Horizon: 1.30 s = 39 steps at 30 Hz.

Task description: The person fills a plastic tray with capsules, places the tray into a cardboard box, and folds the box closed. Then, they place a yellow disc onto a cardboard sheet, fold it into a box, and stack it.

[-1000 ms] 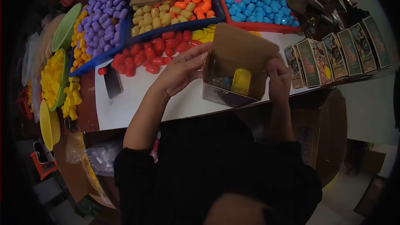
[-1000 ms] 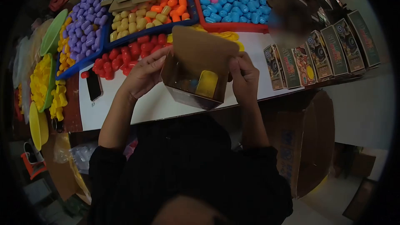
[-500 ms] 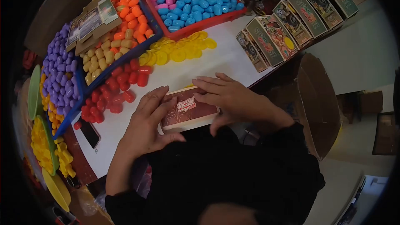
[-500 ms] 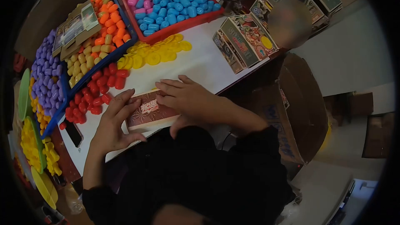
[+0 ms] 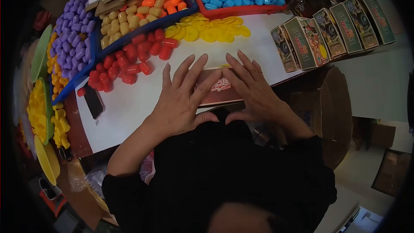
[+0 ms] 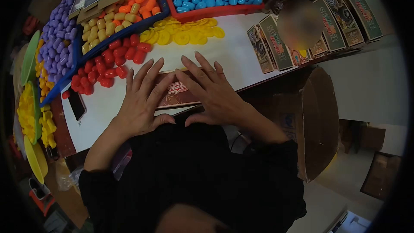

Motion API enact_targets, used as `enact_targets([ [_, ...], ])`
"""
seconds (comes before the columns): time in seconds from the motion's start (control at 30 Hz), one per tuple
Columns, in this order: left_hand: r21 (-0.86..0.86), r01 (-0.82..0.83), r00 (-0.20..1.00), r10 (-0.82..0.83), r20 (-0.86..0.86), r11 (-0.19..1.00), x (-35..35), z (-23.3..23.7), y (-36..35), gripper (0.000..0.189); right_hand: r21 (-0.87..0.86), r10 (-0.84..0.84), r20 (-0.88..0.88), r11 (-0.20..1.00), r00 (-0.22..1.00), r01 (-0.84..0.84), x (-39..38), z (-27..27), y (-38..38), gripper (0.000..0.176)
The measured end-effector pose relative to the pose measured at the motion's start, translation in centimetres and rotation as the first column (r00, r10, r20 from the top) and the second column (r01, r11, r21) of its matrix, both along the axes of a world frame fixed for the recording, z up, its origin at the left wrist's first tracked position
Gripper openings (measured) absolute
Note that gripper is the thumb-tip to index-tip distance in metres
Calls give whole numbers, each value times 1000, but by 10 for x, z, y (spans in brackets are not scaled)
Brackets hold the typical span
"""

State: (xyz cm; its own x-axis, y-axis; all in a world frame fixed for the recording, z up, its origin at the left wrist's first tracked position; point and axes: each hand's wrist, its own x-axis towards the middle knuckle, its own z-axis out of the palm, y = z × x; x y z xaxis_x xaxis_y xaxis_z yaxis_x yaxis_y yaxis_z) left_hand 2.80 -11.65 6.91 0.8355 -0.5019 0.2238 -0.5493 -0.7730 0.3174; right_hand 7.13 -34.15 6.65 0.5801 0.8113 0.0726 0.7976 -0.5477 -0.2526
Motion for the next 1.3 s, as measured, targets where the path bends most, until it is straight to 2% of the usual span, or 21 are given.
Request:
enact_targets([
  [0.07,-80,-15,990,26,138,997,-2,-11,2,74,390,27,-83,921,996,8,4,-17,-3,80],
  [0.17,-223,73,967,-15,254,972,-6,-32,10,51,456,69,151,880,986,-131,0,-31,-11,60],
  [0.23,-383,76,956,43,291,921,-10,-37,9,29,453,62,172,881,983,-135,-5,-29,-14,50],
  [0.4,-404,95,934,60,352,910,-12,-45,6,23,415,-18,188,908,982,-62,-5,-32,-17,36],
  [0.5,-376,71,950,51,307,924,-10,-42,12,26,473,-21,108,880,994,-33,-4,-32,-16,53],
  [0.57,-357,42,960,61,273,933,-13,-36,24,30,732,-12,-539,488,842,476,-1,-64,-13,87],
  [0.6,-471,-11,966,131,222,882,-19,-36,30,38,743,19,-521,502,854,442,2,-88,-12,87],
  [0.63,-579,-61,969,187,160,813,-27,-37,36,45,637,-21,-512,661,859,396,2,-120,-15,91],
  [0.67,-566,-148,938,297,180,811,-42,-40,58,60,502,-66,-497,792,865,349,0,-148,-17,96],
  [0.7,-671,-197,864,450,225,715,-55,-47,82,65,348,-110,-469,889,877,298,3,-160,-15,102],
  [0.73,-758,-329,725,665,179,563,-81,-59,114,62,355,-93,-462,892,882,280,7,-146,-9,102],
  [0.8,-779,-576,300,950,82,249,-146,-57,165,47,549,-127,-598,654,792,520,2,-89,-5,87],
  [0.83,-370,-922,-14,945,326,114,-198,-63,205,46,697,-166,-457,544,874,468,6,-70,-8,79],
  [0.9,53,-971,-191,888,417,-233,-303,-100,250,49,631,-295,33,747,955,208,31,-34,-44,80],
  [0.93,188,-982,61,925,375,-11,-357,-115,269,43,650,-382,268,750,884,127,40,-12,-56,75],
  [0.97,222,-975,10,999,-45,19,-389,-131,279,36,630,-488,336,752,805,193,45,11,-69,72],
  [1.0,-9,-996,-82,911,-404,-94,-400,-134,267,30,618,-575,396,743,716,255,49,30,-81,69],
  [1.03,-110,-994,28,910,-414,-20,-422,-143,270,30,526,-615,552,781,562,337,54,45,-94,63],
  [1.07,-204,-978,128,903,-409,46,-436,-149,276,31,515,-615,563,783,551,348,59,50,-109,63],
  [1.13,-174,-983,124,897,-425,54,-441,-151,275,30,305,-510,822,769,253,562,73,46,-138,57],
  [1.3,-14,-996,83,904,-419,85,-449,-153,274,29,200,-464,864,672,196,713,89,0,-173,47],
])
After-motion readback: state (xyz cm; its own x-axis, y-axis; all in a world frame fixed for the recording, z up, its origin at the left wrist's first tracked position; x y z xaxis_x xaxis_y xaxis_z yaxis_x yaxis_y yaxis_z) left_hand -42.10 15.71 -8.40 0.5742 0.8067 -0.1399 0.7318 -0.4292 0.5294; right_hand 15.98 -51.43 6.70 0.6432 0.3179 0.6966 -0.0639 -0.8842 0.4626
